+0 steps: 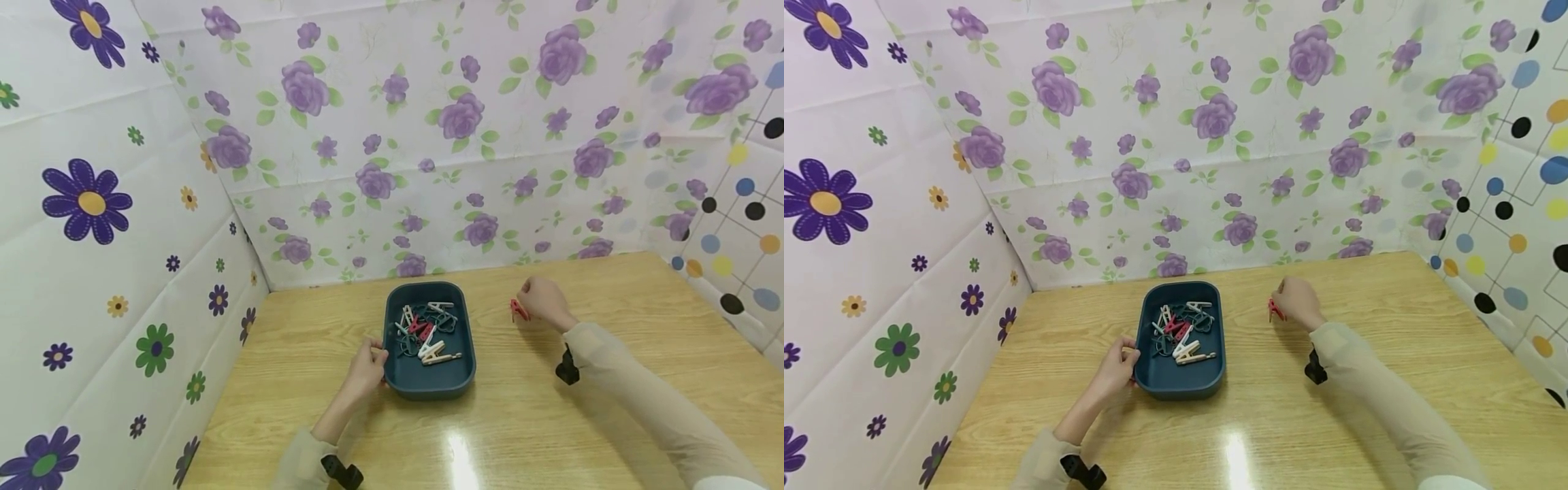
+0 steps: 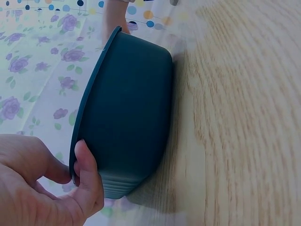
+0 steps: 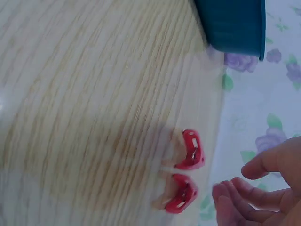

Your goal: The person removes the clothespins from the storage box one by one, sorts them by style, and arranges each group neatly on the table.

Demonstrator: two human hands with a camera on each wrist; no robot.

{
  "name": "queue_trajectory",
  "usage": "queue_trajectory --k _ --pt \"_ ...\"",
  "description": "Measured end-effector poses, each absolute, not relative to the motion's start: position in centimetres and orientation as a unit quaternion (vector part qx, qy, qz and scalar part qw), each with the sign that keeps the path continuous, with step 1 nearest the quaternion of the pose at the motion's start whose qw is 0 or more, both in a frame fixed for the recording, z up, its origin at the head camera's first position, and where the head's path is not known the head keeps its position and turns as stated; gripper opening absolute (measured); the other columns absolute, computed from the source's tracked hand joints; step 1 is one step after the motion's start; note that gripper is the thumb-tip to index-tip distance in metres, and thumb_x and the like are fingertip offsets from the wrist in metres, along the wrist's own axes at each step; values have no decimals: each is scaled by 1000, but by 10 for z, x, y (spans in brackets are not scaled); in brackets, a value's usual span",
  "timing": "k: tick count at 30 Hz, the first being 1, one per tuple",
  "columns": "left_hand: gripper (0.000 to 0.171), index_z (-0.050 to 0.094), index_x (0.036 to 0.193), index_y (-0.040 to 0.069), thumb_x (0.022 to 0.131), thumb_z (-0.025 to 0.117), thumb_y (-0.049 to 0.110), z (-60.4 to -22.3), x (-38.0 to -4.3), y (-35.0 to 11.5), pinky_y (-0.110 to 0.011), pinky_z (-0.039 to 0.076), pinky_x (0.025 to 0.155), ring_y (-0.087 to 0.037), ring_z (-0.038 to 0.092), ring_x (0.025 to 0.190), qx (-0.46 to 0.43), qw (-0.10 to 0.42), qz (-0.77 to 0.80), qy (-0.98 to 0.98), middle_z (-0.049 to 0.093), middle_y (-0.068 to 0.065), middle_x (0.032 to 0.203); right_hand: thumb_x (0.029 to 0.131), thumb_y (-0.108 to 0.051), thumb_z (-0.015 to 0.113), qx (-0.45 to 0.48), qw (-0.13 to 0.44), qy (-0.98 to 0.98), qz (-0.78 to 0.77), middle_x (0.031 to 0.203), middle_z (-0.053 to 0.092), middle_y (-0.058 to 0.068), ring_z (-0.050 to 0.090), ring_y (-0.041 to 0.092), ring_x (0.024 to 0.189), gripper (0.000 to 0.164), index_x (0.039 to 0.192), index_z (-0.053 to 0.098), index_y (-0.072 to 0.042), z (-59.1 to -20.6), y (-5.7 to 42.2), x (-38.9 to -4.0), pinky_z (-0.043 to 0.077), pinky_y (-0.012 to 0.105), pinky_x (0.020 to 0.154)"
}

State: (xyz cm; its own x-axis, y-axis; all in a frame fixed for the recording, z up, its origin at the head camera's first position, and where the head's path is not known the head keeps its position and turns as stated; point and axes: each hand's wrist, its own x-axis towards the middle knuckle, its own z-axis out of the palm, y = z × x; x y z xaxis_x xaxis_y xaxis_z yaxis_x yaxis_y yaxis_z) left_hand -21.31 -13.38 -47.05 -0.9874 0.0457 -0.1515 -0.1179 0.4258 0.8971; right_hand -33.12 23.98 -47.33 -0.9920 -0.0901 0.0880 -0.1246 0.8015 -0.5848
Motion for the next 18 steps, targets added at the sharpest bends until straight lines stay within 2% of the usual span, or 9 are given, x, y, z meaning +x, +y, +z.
queue_trajectory --k 4,5,9,13,18 --pt "26 41 126 -5 103 42 7 -470 -213 -134 -39 57 56 -14 53 54 -19 76 535 841 60 -26 98 94 -13 47 84 46 -942 321 60 62 8 48 14 45 20 95 59 3 -468 230 -329 39 26 44" --pt "26 41 126 -5 103 42 7 -470 -213 -134 -39 57 56 -14 53 54 -17 75 535 841 60 -26 98 94 -14 47 87 46 -940 326 61 64 11 50 16 44 21 96 59 3 -467 227 -329 39 27 42" --pt "26 41 125 -5 103 42 7 -470 -212 -133 -40 57 56 -13 53 54 -14 72 533 843 60 -26 98 94 -11 47 108 61 -935 331 62 65 13 47 15 40 21 97 61 3 -461 215 -326 37 26 39" --pt "26 41 125 -5 103 42 7 -470 -212 -133 -40 57 56 -14 53 54 -14 71 532 844 60 -27 99 92 -10 49 125 88 -935 319 65 64 9 45 12 39 19 95 64 2 -457 205 -324 38 26 42" --pt "25 41 126 -4 103 42 7 -470 -213 -133 -39 57 56 -15 54 55 -20 71 532 843 60 -26 99 94 -12 50 134 76 -933 324 78 68 15 52 18 38 20 98 64 0 -450 193 -323 44 27 41"
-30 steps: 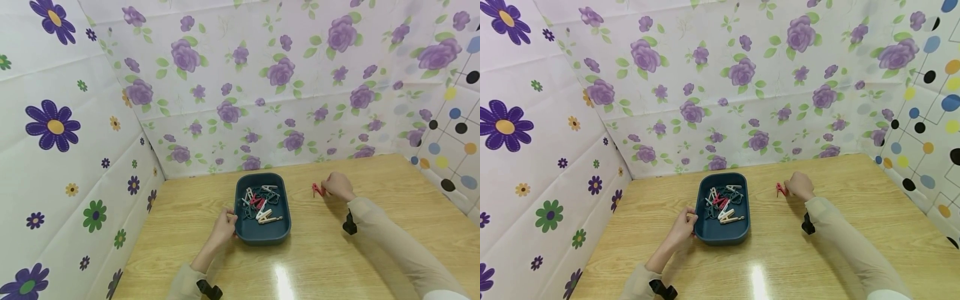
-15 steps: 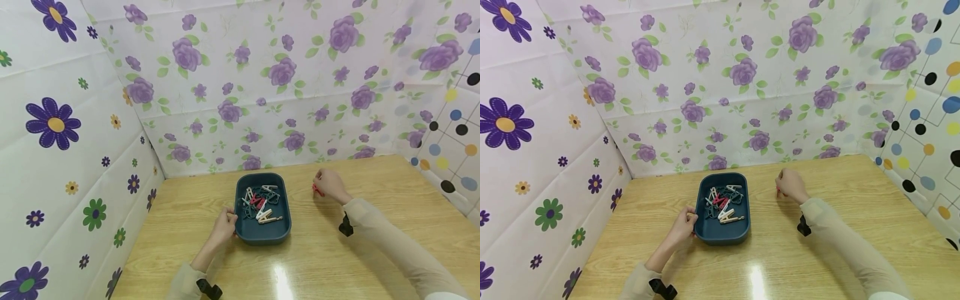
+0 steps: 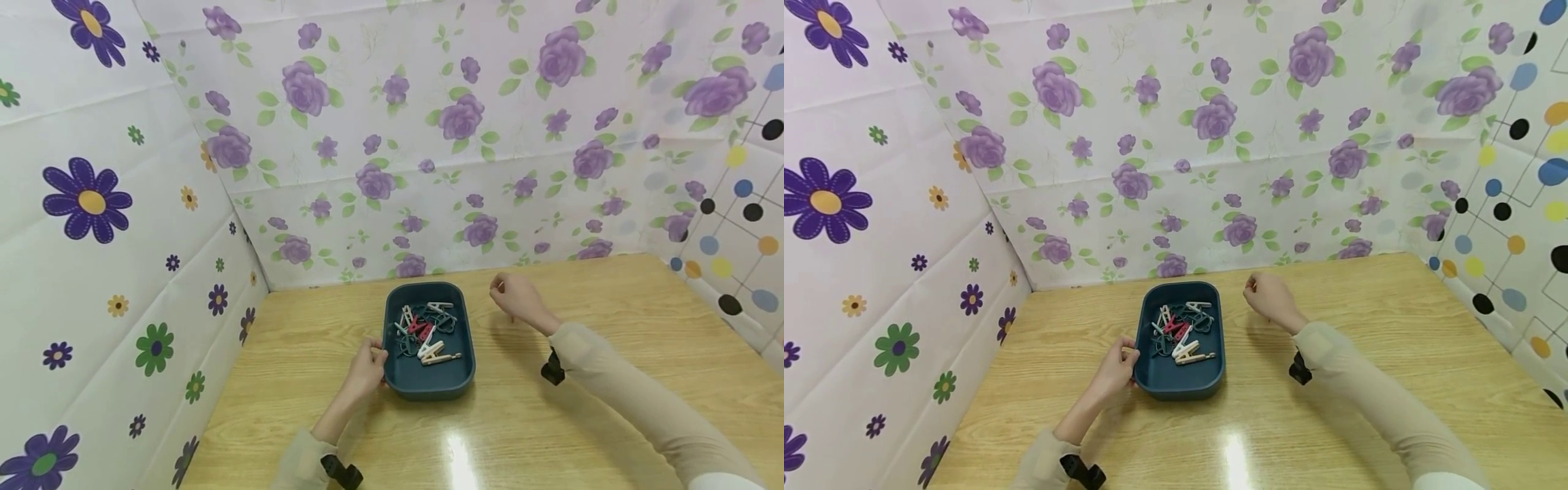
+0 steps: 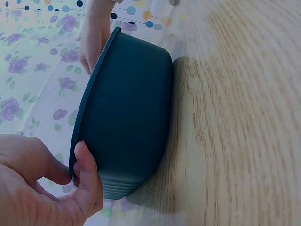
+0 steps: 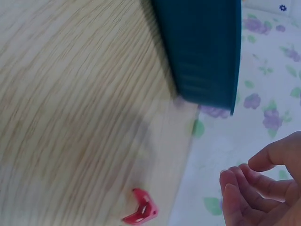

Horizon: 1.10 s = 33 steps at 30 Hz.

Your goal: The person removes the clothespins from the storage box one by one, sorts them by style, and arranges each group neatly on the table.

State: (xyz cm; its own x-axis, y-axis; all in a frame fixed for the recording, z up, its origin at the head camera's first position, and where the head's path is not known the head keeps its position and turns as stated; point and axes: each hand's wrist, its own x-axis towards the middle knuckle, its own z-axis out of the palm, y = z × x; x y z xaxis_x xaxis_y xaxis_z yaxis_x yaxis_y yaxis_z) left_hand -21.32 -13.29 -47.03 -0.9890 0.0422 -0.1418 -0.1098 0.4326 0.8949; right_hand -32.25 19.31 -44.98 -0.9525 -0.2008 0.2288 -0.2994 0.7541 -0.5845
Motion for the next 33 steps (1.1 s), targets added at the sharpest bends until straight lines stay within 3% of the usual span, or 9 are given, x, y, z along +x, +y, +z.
queue_trajectory --k 5,13,29,31,33 --pt "25 41 126 -4 103 42 8 -470 -214 -133 -38 57 56 -16 54 56 -19 70 532 844 60 -25 99 96 -14 51 141 50 -934 325 86 68 18 52 20 40 20 100 64 0 -440 182 -319 45 29 38" --pt "26 40 127 -3 104 41 8 -468 -214 -133 -41 58 59 -16 54 57 -17 77 528 845 59 -25 102 95 -14 52 179 40 -945 272 91 69 13 61 16 68 19 99 67 -4 -431 171 -320 54 40 70" --pt "25 40 126 -3 104 41 8 -471 -214 -133 -41 58 58 -15 55 57 -15 76 529 845 59 -26 104 95 -15 55 244 -63 -944 212 94 69 12 55 14 64 19 101 68 -3 -405 135 -318 48 31 63" --pt "25 40 126 -2 104 41 8 -471 -215 -134 -40 58 58 -15 55 57 -16 77 529 845 60 -26 104 95 -16 56 248 -80 -945 196 88 67 7 51 12 64 16 97 68 -6 -402 129 -321 46 29 62" --pt "25 40 127 -2 104 41 8 -472 -215 -134 -40 58 58 -15 55 58 -18 78 529 845 60 -26 105 95 -15 55 261 -100 -943 180 72 57 2 41 10 58 18 82 65 -7 -400 123 -325 38 26 56"
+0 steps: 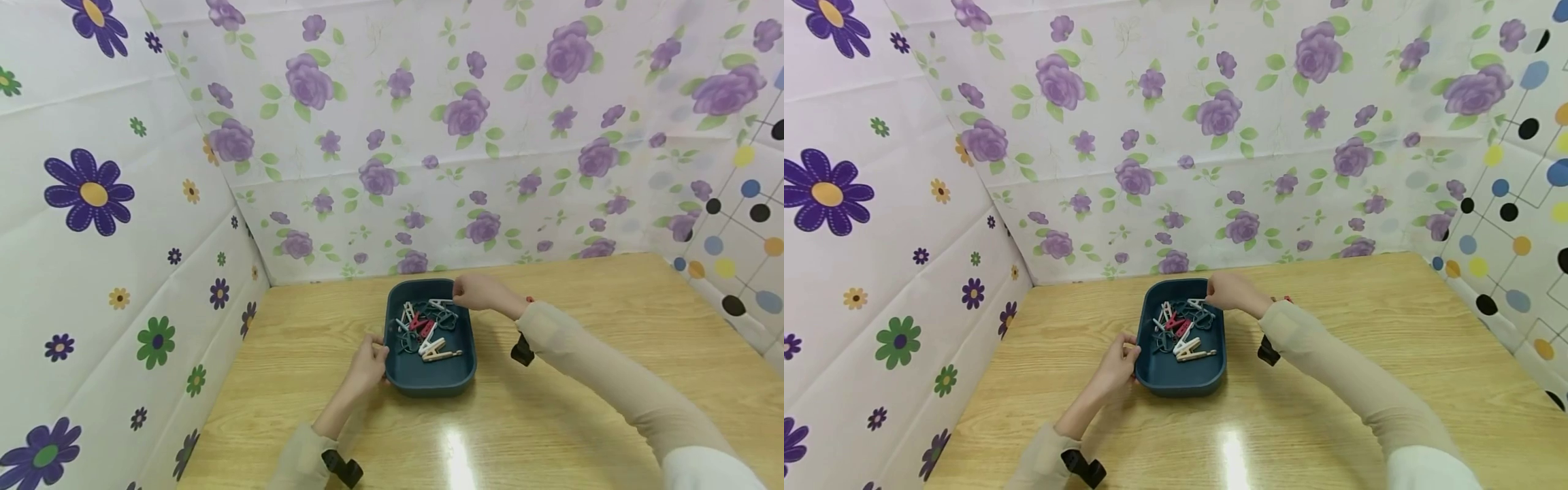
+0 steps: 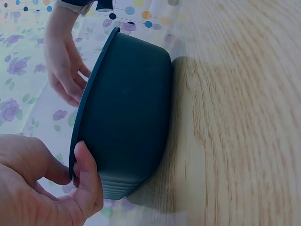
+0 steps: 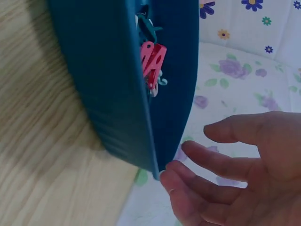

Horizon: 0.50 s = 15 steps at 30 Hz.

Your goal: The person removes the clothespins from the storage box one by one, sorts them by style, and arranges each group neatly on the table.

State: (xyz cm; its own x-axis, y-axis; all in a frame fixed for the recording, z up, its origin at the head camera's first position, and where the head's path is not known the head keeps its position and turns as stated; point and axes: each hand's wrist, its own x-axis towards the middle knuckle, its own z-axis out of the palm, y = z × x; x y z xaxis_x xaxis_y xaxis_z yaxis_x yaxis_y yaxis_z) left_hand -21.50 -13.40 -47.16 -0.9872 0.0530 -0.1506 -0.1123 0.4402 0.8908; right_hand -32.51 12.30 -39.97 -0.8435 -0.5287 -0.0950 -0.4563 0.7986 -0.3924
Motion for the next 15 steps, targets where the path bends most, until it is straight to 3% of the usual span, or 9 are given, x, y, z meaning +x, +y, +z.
queue_trajectory --k 5,15 --pt "25 40 127 -2 104 41 8 -472 -215 -134 -39 58 57 -16 55 58 -20 77 529 845 60 -26 108 93 -10 55 -300 121 929 -178 52 28 -5 18 9 49 34 60 50 -14 -395 109 -333 22 24 51" --pt "25 40 127 -1 104 40 9 -469 -215 -134 -38 58 58 -15 55 59 -23 81 522 849 60 -25 106 91 -8 58 -292 155 929 -166 54 26 -5 18 10 50 38 58 44 -17 -393 82 -341 21 26 52"
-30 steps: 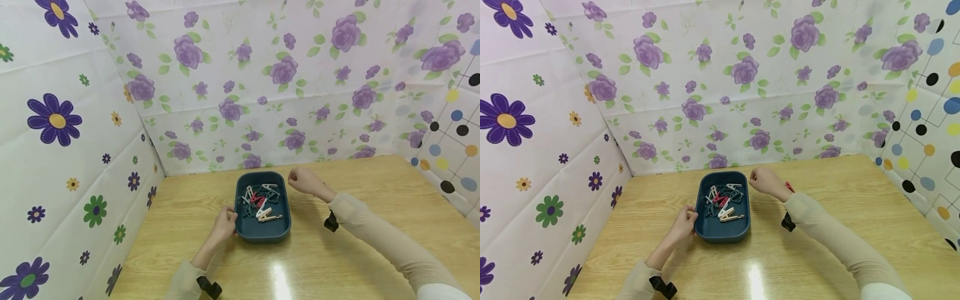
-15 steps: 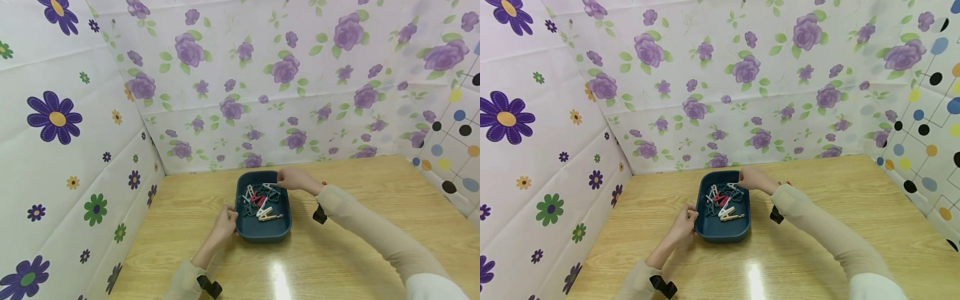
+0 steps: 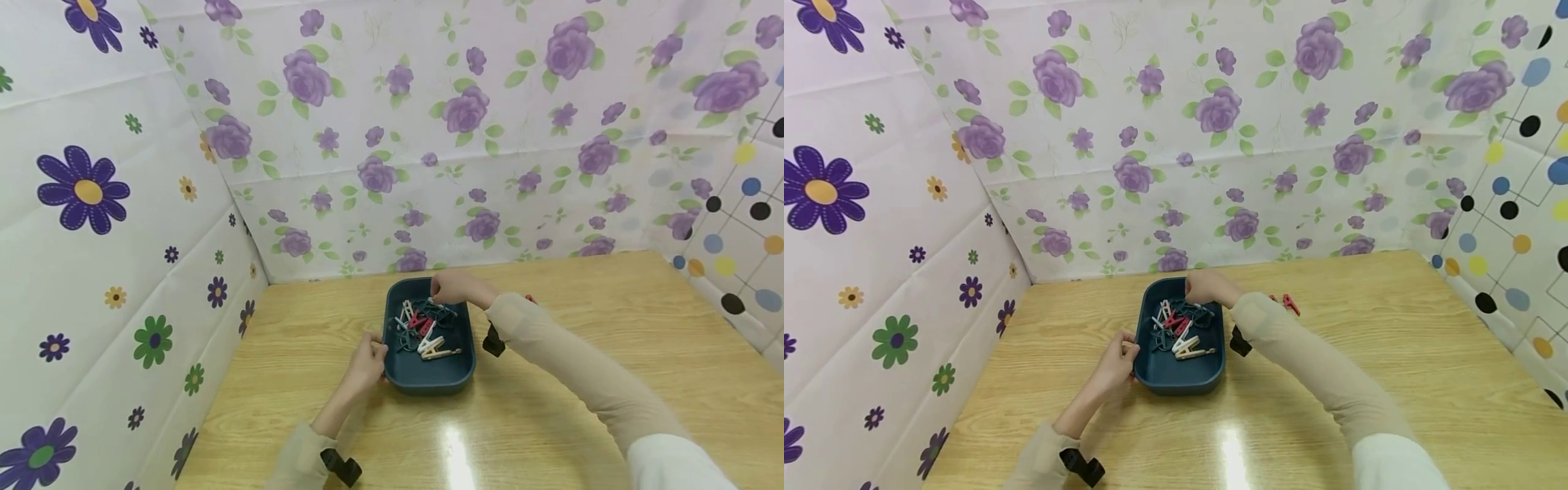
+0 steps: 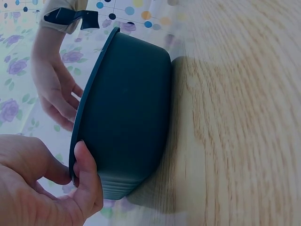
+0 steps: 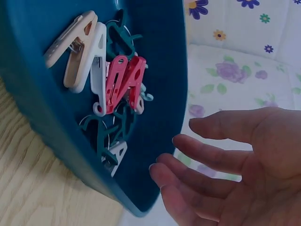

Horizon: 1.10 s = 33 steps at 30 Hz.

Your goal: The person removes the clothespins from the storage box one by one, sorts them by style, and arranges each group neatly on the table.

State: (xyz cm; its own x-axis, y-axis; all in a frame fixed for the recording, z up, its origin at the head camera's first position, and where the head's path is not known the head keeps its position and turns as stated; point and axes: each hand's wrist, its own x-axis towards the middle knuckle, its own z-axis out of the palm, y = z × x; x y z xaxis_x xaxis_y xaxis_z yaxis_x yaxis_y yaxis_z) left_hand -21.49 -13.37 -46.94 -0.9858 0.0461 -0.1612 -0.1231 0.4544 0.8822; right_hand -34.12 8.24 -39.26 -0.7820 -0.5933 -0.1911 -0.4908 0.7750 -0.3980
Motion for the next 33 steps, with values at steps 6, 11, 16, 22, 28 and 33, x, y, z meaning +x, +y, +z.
queue_trajectory --k 6,11,16,22,28,33 --pt "25 40 127 -3 104 41 8 -467 -213 -135 -39 58 57 -15 54 58 -20 72 522 850 58 -24 100 90 -10 60 -288 175 934 -114 78 58 3 48 13 66 8 86 67 -6 -393 61 -343 46 28 65" --pt "25 41 126 -3 103 41 8 -468 -213 -135 -39 58 57 -14 54 56 -21 67 515 854 59 -24 98 91 -8 60 -279 201 932 -116 117 65 14 62 23 98 31 121 63 -2 -403 45 -344 54 36 84" --pt "24 42 124 -3 103 42 7 -470 -213 -134 -40 58 56 -13 54 54 -13 59 515 855 61 -24 96 87 -3 61 -260 203 935 -133 101 66 9 55 17 77 21 107 67 -5 -417 34 -344 47 30 66" --pt "23 42 124 -3 103 42 6 -473 -213 -133 -44 58 58 -15 55 55 -12 58 519 853 60 -19 90 83 0 67 -216 198 945 -148 89 64 5 52 17 68 16 96 70 -8 -427 30 -340 42 28 56" --pt "23 42 125 -2 103 42 7 -472 -213 -132 -42 58 58 -14 54 55 -18 61 520 852 61 -23 95 81 -3 70 -199 182 952 -145 83 62 5 53 18 66 10 87 68 -11 -437 26 -339 43 32 58" --pt "25 40 126 -4 103 41 7 -472 -213 -131 -41 58 56 -14 53 55 -16 61 526 848 59 -27 97 82 -5 70 -195 156 959 -130 81 62 4 56 20 68 10 81 67 -14 -444 24 -341 54 45 73"
